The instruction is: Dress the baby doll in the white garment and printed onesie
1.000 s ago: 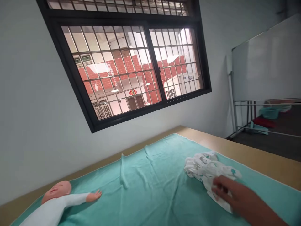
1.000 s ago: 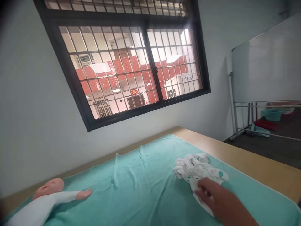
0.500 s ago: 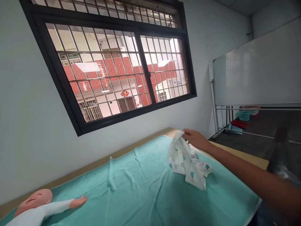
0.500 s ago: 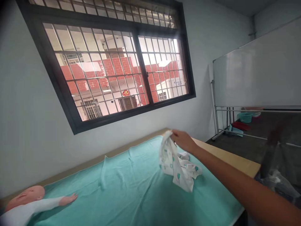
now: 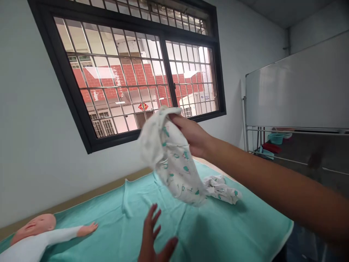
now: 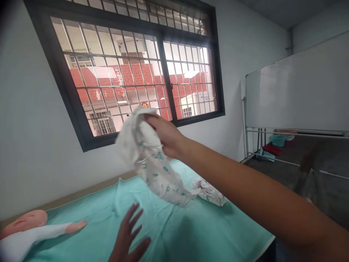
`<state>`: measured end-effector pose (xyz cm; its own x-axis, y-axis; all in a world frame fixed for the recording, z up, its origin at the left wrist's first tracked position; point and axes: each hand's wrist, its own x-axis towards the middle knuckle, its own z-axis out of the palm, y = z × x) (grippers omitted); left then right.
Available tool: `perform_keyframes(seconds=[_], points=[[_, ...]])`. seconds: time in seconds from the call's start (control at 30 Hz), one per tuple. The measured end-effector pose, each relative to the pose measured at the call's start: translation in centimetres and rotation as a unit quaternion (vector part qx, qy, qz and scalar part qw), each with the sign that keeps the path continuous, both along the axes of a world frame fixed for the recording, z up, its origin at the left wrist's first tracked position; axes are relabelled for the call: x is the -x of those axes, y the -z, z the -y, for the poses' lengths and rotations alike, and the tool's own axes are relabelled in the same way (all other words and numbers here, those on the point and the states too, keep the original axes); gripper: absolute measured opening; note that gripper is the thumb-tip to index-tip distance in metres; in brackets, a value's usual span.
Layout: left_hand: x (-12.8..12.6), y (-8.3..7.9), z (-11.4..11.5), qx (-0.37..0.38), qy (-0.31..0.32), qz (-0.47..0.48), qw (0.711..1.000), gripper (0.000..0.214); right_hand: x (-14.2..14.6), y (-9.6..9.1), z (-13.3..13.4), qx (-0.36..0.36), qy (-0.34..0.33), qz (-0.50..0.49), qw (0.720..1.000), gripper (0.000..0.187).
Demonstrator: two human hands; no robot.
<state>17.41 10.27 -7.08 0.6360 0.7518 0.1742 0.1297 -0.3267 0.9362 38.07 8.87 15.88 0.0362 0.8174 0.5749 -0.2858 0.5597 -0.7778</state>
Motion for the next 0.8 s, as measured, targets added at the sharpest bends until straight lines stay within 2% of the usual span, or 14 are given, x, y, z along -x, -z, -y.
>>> perform_keyframes(seconds=[0.1,0.17,0.23,0.33,0.43,0.5,0.57,0.63,0.67,0.77,0.8], points=[[0.0,-3.2,-1.5,0.011,-0.134,0.114,0.984,0.072,3.8,-1.4,-0.2,-0.055,-0.019,0.076,0.995,0.027],[0.9,-5.1,-1.8,0.019,-0.207,0.103,0.973,0.060,4.3,-1.4,-1.0,-0.055,0.025,0.128,0.990,0.026],[2.3,-6.5,-2.1,0.018,-0.249,0.067,0.966,0.051,3.2,-0.3,-2.2,-0.012,0.088,0.177,0.980,0.025],[5.3,-7.9,-3.3,0.025,-0.230,0.022,0.973,0.045,-0.1,2.5,-4.0,0.072,0.155,0.182,0.968,0.025],[8.3,-9.5,-4.9,0.043,-0.191,-0.008,0.981,0.045,-4.1,5.1,-5.3,0.096,0.207,0.140,0.964,0.024],[9.8,-11.1,-5.4,0.082,-0.170,-0.005,0.982,0.046,-5.9,6.3,-6.3,0.101,0.244,0.190,0.946,0.023],[10.6,-12.7,-5.2,0.152,-0.118,0.018,0.981,0.046,-6.1,7.3,-7.3,0.100,0.278,0.250,0.922,0.022],[10.5,-13.9,-4.6,0.219,-0.074,0.069,0.970,0.045,-4.0,8.3,-7.7,0.091,0.298,0.284,0.907,0.020],[10.2,-14.3,-4.1,0.243,-0.078,0.103,0.962,0.044,-2.2,8.7,-7.5,0.080,0.301,0.289,0.905,0.019],[8.7,-14.5,-2.9,0.243,-0.147,0.219,0.933,0.042,4.7,9.7,-5.3,0.018,0.287,0.289,0.913,0.025],[8.1,-14.4,-2.6,0.220,-0.160,0.249,0.929,0.040,6.9,9.8,-4.1,0.009,0.240,0.291,0.926,0.028]])
